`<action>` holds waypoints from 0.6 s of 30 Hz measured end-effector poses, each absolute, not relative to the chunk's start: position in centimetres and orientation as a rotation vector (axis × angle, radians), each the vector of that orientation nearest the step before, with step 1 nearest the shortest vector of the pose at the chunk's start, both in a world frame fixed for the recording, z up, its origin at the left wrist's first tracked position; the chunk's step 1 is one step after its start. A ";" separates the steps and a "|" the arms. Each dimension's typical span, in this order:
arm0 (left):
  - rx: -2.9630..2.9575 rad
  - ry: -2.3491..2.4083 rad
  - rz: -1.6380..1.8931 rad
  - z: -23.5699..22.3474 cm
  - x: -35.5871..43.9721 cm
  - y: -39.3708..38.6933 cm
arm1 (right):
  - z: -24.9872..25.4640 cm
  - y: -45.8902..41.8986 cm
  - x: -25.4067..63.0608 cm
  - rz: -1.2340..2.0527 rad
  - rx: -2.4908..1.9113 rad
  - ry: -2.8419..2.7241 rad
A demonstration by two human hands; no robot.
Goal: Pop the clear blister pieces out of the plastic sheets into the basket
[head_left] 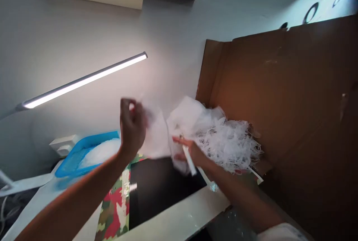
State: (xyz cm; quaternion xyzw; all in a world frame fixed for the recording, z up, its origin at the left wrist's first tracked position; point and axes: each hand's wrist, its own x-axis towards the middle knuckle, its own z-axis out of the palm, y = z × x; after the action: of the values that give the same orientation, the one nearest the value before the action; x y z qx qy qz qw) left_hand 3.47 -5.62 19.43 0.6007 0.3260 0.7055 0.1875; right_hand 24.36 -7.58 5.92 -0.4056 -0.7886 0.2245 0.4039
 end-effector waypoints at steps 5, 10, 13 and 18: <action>1.529 1.418 1.562 5.7 -5.5 -16.9 | -3.3 -14.8 20.0 0.583 -0.937 -2.457; 1.663 1.512 1.269 0.9 -13.1 -22.4 | -3.1 -18.0 20.5 0.492 -0.970 -2.543; 1.588 1.578 1.281 0.5 -14.2 -24.3 | -3.3 -19.5 19.4 0.415 -0.901 -2.565; 1.251 1.709 1.530 0.0 -12.0 -24.7 | -4.5 -19.8 18.4 0.397 -1.045 -2.295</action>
State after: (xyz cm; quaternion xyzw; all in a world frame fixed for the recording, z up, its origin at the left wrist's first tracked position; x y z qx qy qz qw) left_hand -11.96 -24.72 0.02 0.4622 0.6313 0.5652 0.2616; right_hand 18.36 -19.77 -4.53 -0.3918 -0.8603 0.1488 0.2902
